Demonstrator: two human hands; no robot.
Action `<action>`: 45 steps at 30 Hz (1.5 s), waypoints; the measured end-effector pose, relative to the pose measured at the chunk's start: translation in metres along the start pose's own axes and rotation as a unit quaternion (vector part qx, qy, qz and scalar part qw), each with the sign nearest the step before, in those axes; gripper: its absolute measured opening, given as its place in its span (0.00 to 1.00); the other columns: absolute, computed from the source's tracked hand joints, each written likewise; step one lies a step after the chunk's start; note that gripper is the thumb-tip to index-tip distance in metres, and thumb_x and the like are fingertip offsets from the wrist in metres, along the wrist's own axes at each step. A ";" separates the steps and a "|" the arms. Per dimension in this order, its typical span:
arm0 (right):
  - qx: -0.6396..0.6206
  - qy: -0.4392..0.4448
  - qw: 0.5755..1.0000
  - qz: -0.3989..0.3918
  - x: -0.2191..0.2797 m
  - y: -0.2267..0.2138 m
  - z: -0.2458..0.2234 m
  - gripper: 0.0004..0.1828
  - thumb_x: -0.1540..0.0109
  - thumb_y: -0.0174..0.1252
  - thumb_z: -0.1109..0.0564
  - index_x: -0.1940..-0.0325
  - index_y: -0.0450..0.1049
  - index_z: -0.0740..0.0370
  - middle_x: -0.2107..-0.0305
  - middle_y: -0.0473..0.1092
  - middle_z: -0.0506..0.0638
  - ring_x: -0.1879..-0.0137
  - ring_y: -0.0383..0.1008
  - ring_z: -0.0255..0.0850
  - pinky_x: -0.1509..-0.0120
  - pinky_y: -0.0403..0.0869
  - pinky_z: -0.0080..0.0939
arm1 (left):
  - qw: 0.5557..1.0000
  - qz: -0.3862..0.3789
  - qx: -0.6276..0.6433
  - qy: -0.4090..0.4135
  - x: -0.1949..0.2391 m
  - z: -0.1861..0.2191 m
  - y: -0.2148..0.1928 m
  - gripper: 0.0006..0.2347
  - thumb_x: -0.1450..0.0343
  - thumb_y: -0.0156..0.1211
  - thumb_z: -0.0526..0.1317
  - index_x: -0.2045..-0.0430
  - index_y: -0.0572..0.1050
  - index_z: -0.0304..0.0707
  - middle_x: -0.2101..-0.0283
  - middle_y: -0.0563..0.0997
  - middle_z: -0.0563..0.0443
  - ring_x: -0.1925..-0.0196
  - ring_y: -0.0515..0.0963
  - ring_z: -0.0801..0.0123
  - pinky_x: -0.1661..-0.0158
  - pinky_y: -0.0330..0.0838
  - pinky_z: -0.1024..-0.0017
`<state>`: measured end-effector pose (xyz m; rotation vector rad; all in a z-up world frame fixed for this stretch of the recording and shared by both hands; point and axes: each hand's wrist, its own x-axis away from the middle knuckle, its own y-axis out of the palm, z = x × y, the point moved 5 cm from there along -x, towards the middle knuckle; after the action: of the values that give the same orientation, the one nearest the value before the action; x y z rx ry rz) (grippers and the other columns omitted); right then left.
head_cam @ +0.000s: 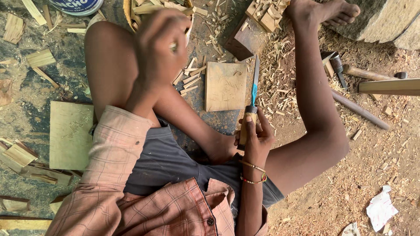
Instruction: The person sits on the ground and uses a chisel to carve small rectangular wooden pieces. They hold the wood with one hand and the chisel with the other, shaving off thin strips of wood and placing the finished pieces into a nearby container.
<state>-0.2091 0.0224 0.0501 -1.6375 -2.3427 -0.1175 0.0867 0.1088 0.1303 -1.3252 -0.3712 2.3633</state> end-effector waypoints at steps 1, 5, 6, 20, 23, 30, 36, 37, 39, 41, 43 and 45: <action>-0.004 0.002 1.000 0.002 -0.001 0.000 0.000 0.30 0.35 0.60 0.55 0.30 0.65 0.69 0.69 0.77 0.57 0.76 0.73 0.36 0.77 0.71 0.36 | 0.999 0.030 -0.007 -0.010 0.000 -0.012 -0.005 0.08 0.29 0.61 0.23 0.61 0.78 0.35 0.53 0.80 0.47 0.47 0.79 0.53 0.45 0.72 0.57; -0.002 -0.006 1.000 -0.011 -0.003 0.002 -0.001 0.30 0.34 0.60 0.55 0.30 0.65 0.69 0.69 0.77 0.57 0.77 0.72 0.35 0.78 0.71 0.36 | 0.980 0.147 -0.118 -0.069 0.012 -0.071 -0.038 0.17 0.30 0.54 0.20 0.51 0.81 0.32 0.44 0.73 0.44 0.39 0.70 0.54 0.40 0.68 0.59; 0.001 0.000 1.000 -0.010 -0.004 0.002 -0.002 0.30 0.35 0.60 0.55 0.30 0.66 0.69 0.70 0.77 0.57 0.77 0.72 0.35 0.78 0.71 0.36 | 0.975 0.164 -0.094 -0.113 0.018 -0.087 -0.043 0.17 0.29 0.52 0.19 0.50 0.81 0.33 0.44 0.73 0.47 0.39 0.72 0.58 0.40 0.70 0.63; -0.069 0.056 0.996 0.000 -0.022 0.001 0.014 0.17 0.40 0.67 0.59 0.51 0.74 0.70 0.78 0.72 0.54 0.79 0.71 0.37 0.79 0.70 0.37 | 0.972 0.129 -0.069 -0.183 0.030 -0.107 -0.038 0.07 0.34 0.55 0.25 0.70 0.80 0.34 0.60 0.76 0.46 0.52 0.74 0.56 0.48 0.67 0.62; -0.089 0.055 0.994 -0.028 -0.023 0.001 0.012 0.16 0.41 0.68 0.59 0.55 0.69 0.65 0.80 0.70 0.51 0.80 0.70 0.37 0.81 0.69 0.36 | 0.981 0.112 -0.052 -0.152 0.026 -0.106 -0.027 0.06 0.31 0.57 0.26 0.70 0.81 0.35 0.60 0.76 0.44 0.50 0.74 0.54 0.47 0.67 0.61; -0.138 0.062 0.984 -0.098 -0.025 0.004 0.012 0.16 0.41 0.66 0.61 0.58 0.64 0.62 0.79 0.69 0.50 0.80 0.71 0.37 0.81 0.69 0.37 | 0.988 0.065 -0.056 -0.125 0.024 -0.093 -0.020 0.07 0.33 0.59 0.27 0.71 0.83 0.39 0.60 0.76 0.47 0.49 0.75 0.55 0.45 0.68 0.62; -0.127 0.079 0.981 -0.124 -0.027 0.004 0.025 0.15 0.41 0.66 0.62 0.59 0.64 0.63 0.78 0.70 0.50 0.80 0.71 0.38 0.81 0.69 0.38 | 0.987 0.034 -0.098 -0.123 0.023 -0.083 -0.017 0.07 0.37 0.65 0.30 0.67 0.81 0.40 0.58 0.75 0.46 0.51 0.72 0.53 0.48 0.67 0.63; -0.125 0.076 0.981 -0.128 -0.030 0.006 0.026 0.15 0.40 0.66 0.62 0.59 0.64 0.63 0.78 0.70 0.51 0.80 0.71 0.38 0.81 0.70 0.38 | 0.986 0.032 -0.104 -0.123 0.023 -0.083 -0.017 0.07 0.36 0.65 0.30 0.67 0.81 0.40 0.58 0.76 0.47 0.51 0.72 0.54 0.47 0.66 0.62; -0.129 0.076 0.981 -0.120 -0.030 0.005 0.031 0.15 0.40 0.65 0.62 0.59 0.64 0.63 0.79 0.70 0.51 0.80 0.71 0.38 0.81 0.70 0.38 | 0.985 0.028 -0.116 -0.123 0.023 -0.085 -0.017 0.06 0.35 0.67 0.30 0.68 0.80 0.41 0.58 0.78 0.49 0.50 0.73 0.55 0.45 0.65 0.60; -0.136 0.072 0.981 -0.115 -0.032 0.002 0.035 0.14 0.40 0.65 0.63 0.59 0.64 0.63 0.79 0.70 0.51 0.80 0.71 0.39 0.81 0.70 0.38 | 0.988 0.047 -0.097 -0.115 0.023 -0.085 -0.015 0.08 0.36 0.67 0.29 0.67 0.81 0.42 0.56 0.79 0.49 0.48 0.74 0.55 0.44 0.65 0.61; -0.150 0.067 0.980 -0.109 -0.034 -0.001 0.038 0.14 0.40 0.64 0.64 0.57 0.65 0.62 0.80 0.68 0.51 0.80 0.71 0.38 0.81 0.69 0.38 | 0.988 0.048 -0.090 -0.112 0.023 -0.084 -0.016 0.09 0.35 0.68 0.28 0.65 0.81 0.42 0.55 0.81 0.49 0.48 0.74 0.56 0.43 0.64 0.62; -0.160 0.072 0.979 -0.103 -0.039 -0.002 0.040 0.12 0.39 0.63 0.64 0.58 0.65 0.65 0.77 0.70 0.52 0.79 0.71 0.39 0.81 0.69 0.38 | 0.988 0.035 -0.093 -0.115 0.020 -0.081 -0.015 0.11 0.35 0.68 0.27 0.61 0.81 0.41 0.55 0.82 0.50 0.48 0.74 0.57 0.42 0.62 0.61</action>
<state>-0.2061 -0.0044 0.0015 -1.4505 -2.4693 -0.6644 0.1495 0.1341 0.0796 -1.1617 -0.6363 2.6029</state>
